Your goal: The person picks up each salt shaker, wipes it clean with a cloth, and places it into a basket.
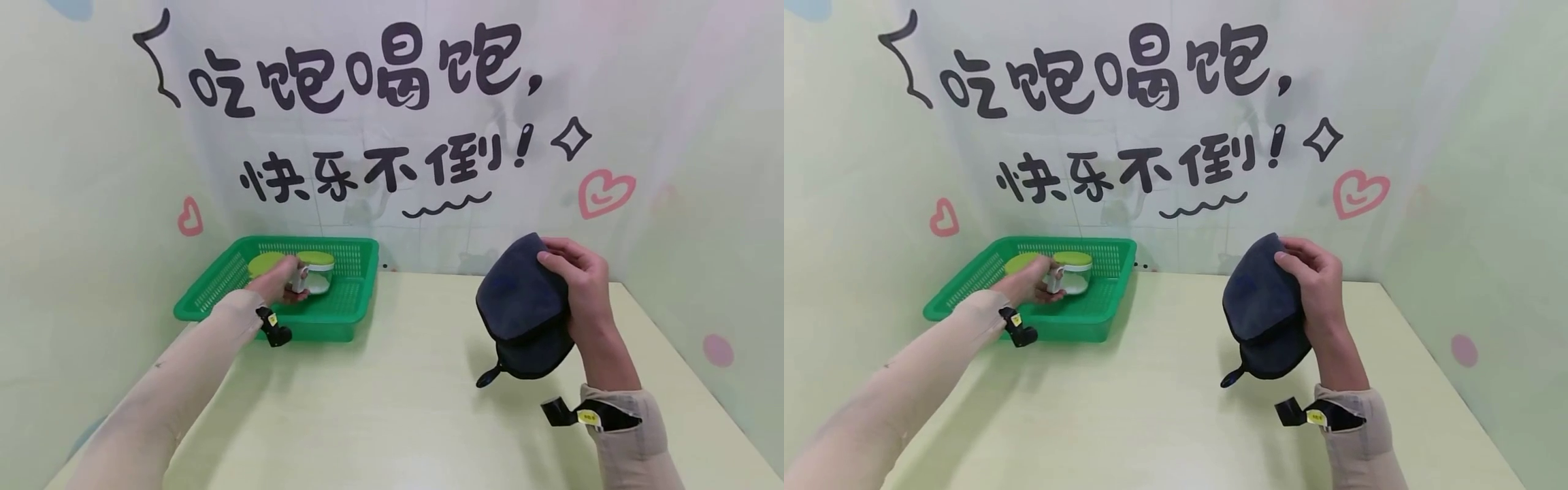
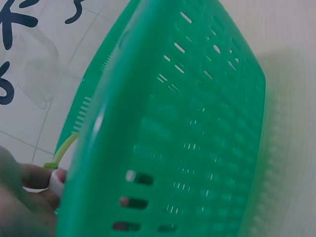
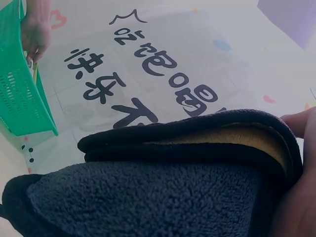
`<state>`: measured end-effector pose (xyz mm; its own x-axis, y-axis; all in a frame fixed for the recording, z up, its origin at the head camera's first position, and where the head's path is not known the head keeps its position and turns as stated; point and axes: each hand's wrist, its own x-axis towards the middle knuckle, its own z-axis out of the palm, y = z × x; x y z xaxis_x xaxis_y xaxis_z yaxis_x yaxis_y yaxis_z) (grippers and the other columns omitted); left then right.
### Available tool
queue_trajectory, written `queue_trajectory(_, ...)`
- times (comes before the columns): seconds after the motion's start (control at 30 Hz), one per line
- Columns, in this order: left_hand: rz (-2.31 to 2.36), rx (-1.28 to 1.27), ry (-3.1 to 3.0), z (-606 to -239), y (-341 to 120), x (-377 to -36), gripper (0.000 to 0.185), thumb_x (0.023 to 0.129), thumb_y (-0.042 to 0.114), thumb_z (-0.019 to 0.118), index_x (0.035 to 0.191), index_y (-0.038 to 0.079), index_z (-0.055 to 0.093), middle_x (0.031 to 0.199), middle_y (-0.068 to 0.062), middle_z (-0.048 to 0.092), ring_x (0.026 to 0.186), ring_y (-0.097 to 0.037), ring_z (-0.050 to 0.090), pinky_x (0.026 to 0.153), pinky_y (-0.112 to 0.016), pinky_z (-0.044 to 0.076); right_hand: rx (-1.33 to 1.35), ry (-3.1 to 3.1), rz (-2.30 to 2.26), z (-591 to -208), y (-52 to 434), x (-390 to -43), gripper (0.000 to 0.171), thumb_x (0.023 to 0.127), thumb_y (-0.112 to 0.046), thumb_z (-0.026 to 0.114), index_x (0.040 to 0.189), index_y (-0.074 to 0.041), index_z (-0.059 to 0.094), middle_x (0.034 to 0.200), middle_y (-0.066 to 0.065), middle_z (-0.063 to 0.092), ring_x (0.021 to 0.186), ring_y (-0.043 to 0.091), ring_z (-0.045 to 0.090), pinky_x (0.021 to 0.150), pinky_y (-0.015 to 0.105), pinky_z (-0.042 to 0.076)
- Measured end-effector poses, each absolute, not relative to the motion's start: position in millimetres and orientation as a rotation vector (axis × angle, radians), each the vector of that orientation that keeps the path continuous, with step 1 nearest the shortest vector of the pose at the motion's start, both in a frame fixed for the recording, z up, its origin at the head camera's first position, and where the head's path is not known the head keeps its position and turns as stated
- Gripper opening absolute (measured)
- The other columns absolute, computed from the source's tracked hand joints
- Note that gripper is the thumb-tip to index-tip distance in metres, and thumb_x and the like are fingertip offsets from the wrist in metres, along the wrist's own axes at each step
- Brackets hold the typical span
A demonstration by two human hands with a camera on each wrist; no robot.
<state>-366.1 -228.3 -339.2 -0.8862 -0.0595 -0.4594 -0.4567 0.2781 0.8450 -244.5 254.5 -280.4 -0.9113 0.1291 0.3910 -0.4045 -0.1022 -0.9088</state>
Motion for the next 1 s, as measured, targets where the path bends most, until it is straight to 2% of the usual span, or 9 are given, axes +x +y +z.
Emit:
queue_trajectory(0.13,1.495,-0.426,2.250,-340.5,-230.8,-366.0,0.031,0.106,0.023,0.039,0.125,0.003,0.053,0.125,-0.028,0.056,0.092,-0.030,0.064,0.084,-0.037,0.057,0.330,-1.859,2.058,-283.1,258.5,-244.1,0.016,0.095,-0.014,0.071,0.111,-0.012,0.077,0.096,-0.008,0.075,0.086,0.009,0.069,0.082,0.018,0.055)
queue_trajectory(0.23,1.389,-0.369,2.274,-342.6,-235.2,-366.1,0.038,0.106,0.022,0.040,0.134,0.000,0.053,0.126,-0.025,0.054,0.104,-0.035,0.059,0.092,-0.041,0.055,0.378,-1.918,2.032,-283.7,261.7,-243.8,0.018,0.095,-0.012,0.072,0.113,-0.012,0.076,0.101,-0.007,0.074,0.087,0.009,0.070,0.081,0.017,0.056)
queue_trajectory(0.43,1.294,-0.381,2.299,-347.5,-245.5,-362.4,0.035,0.106,0.023,0.039,0.123,0.002,0.062,0.122,-0.023,0.055,0.103,-0.036,0.058,0.083,-0.040,0.056,0.475,-2.109,1.973,-284.1,266.2,-244.4,0.021,0.096,-0.011,0.071,0.116,-0.013,0.074,0.105,-0.009,0.073,0.088,0.008,0.072,0.080,0.019,0.057)
queue_trajectory(0.6,1.231,-0.357,2.331,-345.6,-245.8,-357.1,0.032,0.101,0.022,0.049,0.125,0.003,0.057,0.128,-0.027,0.053,0.104,-0.036,0.059,0.084,-0.039,0.056,0.470,-2.198,2.002,-295.9,277.5,-256.6,0.020,0.099,-0.015,0.068,0.119,-0.014,0.072,0.104,-0.010,0.074,0.091,0.009,0.071,0.084,0.019,0.055)
queue_trajectory(0.7,1.205,-0.349,2.352,-342.9,-244.2,-355.6,0.039,0.101,0.023,0.050,0.132,0.000,0.053,0.129,-0.027,0.055,0.106,-0.037,0.060,0.086,-0.039,0.056,0.372,-2.240,2.082,-313.5,290.8,-273.0,0.020,0.101,-0.021,0.066,0.120,-0.020,0.071,0.106,-0.015,0.073,0.096,0.007,0.069,0.087,0.018,0.053)
queue_trajectory(0.83,1.179,-0.329,2.385,-340.2,-243.5,-357.5,0.048,0.105,0.027,0.046,0.142,-0.003,0.045,0.127,-0.026,0.058,0.107,-0.036,0.064,0.085,-0.038,0.058,0.028,-2.279,2.184,-347.0,313.4,-294.6,0.016,0.101,-0.027,0.067,0.116,-0.031,0.070,0.113,-0.021,0.063,0.103,0.000,0.061,0.091,0.015,0.048)
queue_trajectory(0.87,1.172,-0.322,2.392,-339.7,-243.3,-358.1,0.051,0.105,0.029,0.045,0.145,-0.004,0.043,0.128,-0.026,0.058,0.107,-0.036,0.065,0.085,-0.039,0.059,-0.078,-2.287,2.193,-355.7,319.7,-298.5,0.018,0.101,-0.028,0.066,0.118,-0.032,0.069,0.119,-0.017,0.061,0.110,0.002,0.059,0.096,0.016,0.046)
queue_trajectory(0.93,1.154,-0.302,2.406,-338.8,-242.7,-358.9,0.054,0.107,0.031,0.042,0.148,-0.004,0.040,0.130,-0.027,0.058,0.108,-0.036,0.066,0.086,-0.039,0.059,-0.278,-2.319,2.167,-371.3,332.0,-303.7,0.025,0.103,-0.030,0.062,0.128,-0.032,0.066,0.140,-0.001,0.054,0.126,0.011,0.053,0.109,0.022,0.042)
queue_trajectory(1.0,1.147,-0.289,2.413,-337.5,-241.3,-358.8,0.056,0.107,0.032,0.042,0.149,-0.005,0.039,0.132,-0.028,0.057,0.109,-0.036,0.066,0.088,-0.040,0.059,-0.403,-2.398,2.054,-383.6,345.3,-305.8,0.036,0.106,-0.028,0.056,0.141,-0.023,0.060,0.157,0.012,0.042,0.142,0.024,0.043,0.121,0.034,0.034)
